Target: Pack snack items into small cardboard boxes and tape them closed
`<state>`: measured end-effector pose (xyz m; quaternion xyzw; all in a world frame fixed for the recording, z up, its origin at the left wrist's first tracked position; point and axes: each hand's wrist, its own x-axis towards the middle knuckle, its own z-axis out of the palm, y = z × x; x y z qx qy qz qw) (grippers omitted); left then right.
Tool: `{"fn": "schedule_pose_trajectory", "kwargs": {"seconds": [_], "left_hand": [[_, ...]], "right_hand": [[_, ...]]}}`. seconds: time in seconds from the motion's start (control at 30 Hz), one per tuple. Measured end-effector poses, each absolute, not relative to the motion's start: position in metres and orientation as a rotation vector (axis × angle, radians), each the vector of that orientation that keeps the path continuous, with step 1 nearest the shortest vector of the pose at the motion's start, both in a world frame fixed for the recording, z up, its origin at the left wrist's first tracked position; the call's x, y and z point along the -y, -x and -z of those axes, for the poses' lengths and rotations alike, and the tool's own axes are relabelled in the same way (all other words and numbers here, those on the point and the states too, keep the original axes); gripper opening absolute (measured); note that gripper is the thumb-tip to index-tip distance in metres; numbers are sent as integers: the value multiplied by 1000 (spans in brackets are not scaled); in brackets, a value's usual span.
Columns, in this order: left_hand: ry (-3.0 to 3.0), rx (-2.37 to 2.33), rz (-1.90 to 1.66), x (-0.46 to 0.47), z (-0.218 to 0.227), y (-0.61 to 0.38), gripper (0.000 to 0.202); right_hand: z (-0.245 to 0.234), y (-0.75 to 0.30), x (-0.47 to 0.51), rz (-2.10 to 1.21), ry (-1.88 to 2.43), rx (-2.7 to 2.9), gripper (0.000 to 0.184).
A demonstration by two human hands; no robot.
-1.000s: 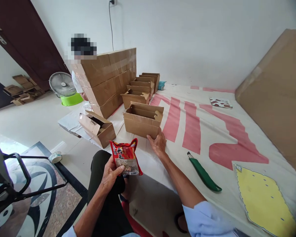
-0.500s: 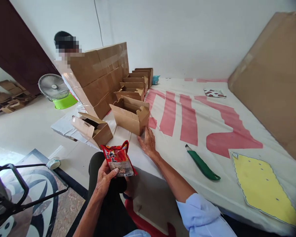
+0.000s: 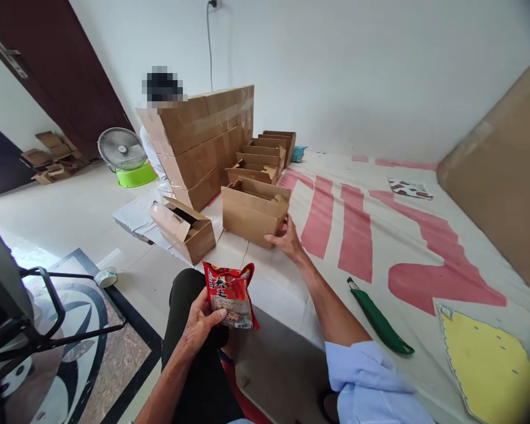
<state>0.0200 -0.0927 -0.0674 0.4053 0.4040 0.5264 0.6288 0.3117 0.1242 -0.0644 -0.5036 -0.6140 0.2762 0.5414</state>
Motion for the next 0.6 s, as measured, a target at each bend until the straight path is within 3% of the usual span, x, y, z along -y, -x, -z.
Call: {"fn": "schedule_pose_trajectory", "kwargs": {"seconds": [0.13,0.23,0.37,0.6], "left_hand": [[-931,-879,-1200,96,72,-14,68],[-927,-815,-1184,99,78,-16,68],[-984,-755,-1167,100,86,-22,71],[-1053,-736,-1144,103,94,-15,77]], "right_hand": [[61,-359,-89,-1156,1039,1297,87],[66,-389,-59,-1275,1038,1173,70],[74,-405,-33,-1352,996,1019,60],[77,-404,-18,-1441,981,956,62]]}}
